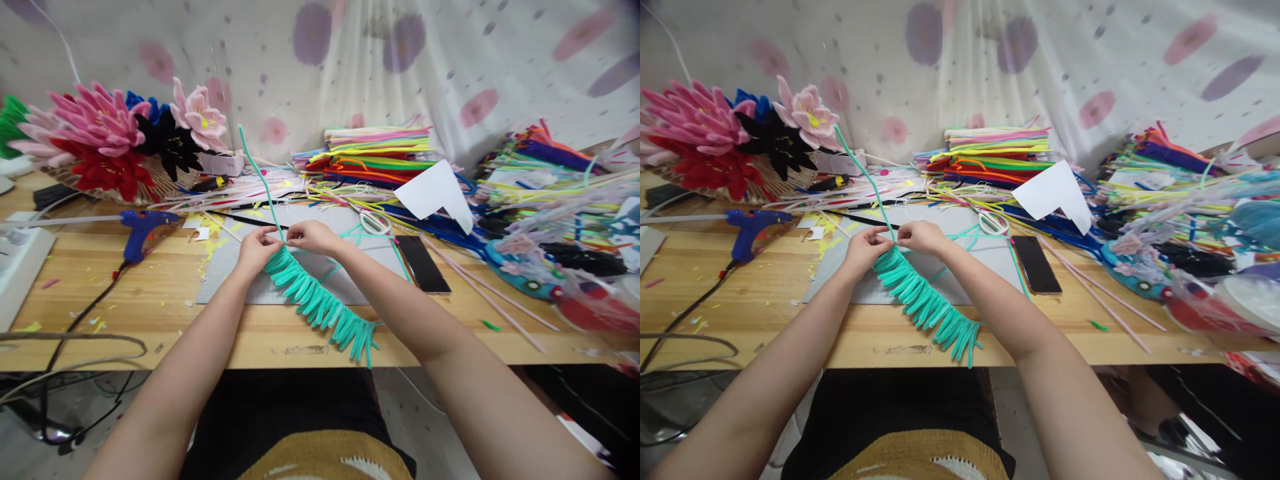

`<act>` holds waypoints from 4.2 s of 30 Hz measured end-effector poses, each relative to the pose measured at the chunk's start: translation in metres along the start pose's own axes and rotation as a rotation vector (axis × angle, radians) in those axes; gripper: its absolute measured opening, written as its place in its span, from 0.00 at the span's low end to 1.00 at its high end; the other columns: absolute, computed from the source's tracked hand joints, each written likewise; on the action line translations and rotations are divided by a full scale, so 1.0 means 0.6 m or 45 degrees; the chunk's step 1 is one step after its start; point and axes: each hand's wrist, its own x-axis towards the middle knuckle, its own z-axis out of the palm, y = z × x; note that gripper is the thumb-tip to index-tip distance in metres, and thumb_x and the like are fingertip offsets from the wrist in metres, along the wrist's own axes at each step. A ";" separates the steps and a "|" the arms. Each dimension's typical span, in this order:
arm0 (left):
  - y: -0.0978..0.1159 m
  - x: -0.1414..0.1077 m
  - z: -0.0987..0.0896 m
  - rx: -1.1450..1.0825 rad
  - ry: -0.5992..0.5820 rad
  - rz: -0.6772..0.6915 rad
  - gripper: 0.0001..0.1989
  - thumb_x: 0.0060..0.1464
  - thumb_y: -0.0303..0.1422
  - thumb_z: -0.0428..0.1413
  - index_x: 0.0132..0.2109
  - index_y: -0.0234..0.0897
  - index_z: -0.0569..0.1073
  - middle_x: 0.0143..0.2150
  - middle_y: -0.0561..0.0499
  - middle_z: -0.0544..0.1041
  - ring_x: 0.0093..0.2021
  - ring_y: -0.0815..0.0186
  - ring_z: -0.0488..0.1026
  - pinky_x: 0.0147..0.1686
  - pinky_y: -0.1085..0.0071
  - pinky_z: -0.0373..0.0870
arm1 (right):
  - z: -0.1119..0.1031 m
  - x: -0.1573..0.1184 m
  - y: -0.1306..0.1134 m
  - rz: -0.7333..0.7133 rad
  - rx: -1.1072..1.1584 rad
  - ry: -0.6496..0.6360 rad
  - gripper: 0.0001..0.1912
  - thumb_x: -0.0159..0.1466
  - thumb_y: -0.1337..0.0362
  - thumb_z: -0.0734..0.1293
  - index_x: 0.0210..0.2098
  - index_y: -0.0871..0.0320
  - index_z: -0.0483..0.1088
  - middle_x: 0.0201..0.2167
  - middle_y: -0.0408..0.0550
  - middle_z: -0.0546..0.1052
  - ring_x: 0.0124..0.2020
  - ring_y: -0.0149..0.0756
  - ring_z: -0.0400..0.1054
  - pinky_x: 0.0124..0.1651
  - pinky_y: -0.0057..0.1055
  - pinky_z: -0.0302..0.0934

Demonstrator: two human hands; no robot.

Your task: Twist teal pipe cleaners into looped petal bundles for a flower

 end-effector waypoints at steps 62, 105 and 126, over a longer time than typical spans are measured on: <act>0.014 -0.009 0.003 -0.469 -0.112 -0.340 0.18 0.24 0.32 0.67 0.30 0.33 0.76 0.26 0.52 0.75 0.25 0.71 0.68 0.27 0.74 0.62 | -0.025 -0.007 -0.016 -0.109 -0.218 0.032 0.11 0.56 0.65 0.63 0.35 0.58 0.75 0.33 0.47 0.78 0.36 0.33 0.67 0.35 0.25 0.52; 0.023 -0.010 0.001 -0.020 -0.230 -0.134 0.15 0.35 0.40 0.62 0.21 0.34 0.68 0.18 0.56 0.64 0.19 0.74 0.59 0.20 0.75 0.60 | -0.011 -0.027 -0.038 -0.157 -0.273 0.260 0.07 0.57 0.66 0.63 0.31 0.60 0.72 0.31 0.49 0.75 0.37 0.35 0.63 0.40 0.29 0.51; 0.020 -0.011 -0.007 -0.096 -0.279 -0.235 0.19 0.31 0.44 0.64 0.24 0.33 0.71 0.21 0.54 0.68 0.21 0.74 0.62 0.22 0.76 0.61 | -0.030 -0.016 -0.036 -0.149 -0.353 0.103 0.09 0.56 0.66 0.63 0.33 0.58 0.74 0.34 0.48 0.76 0.38 0.35 0.66 0.37 0.27 0.52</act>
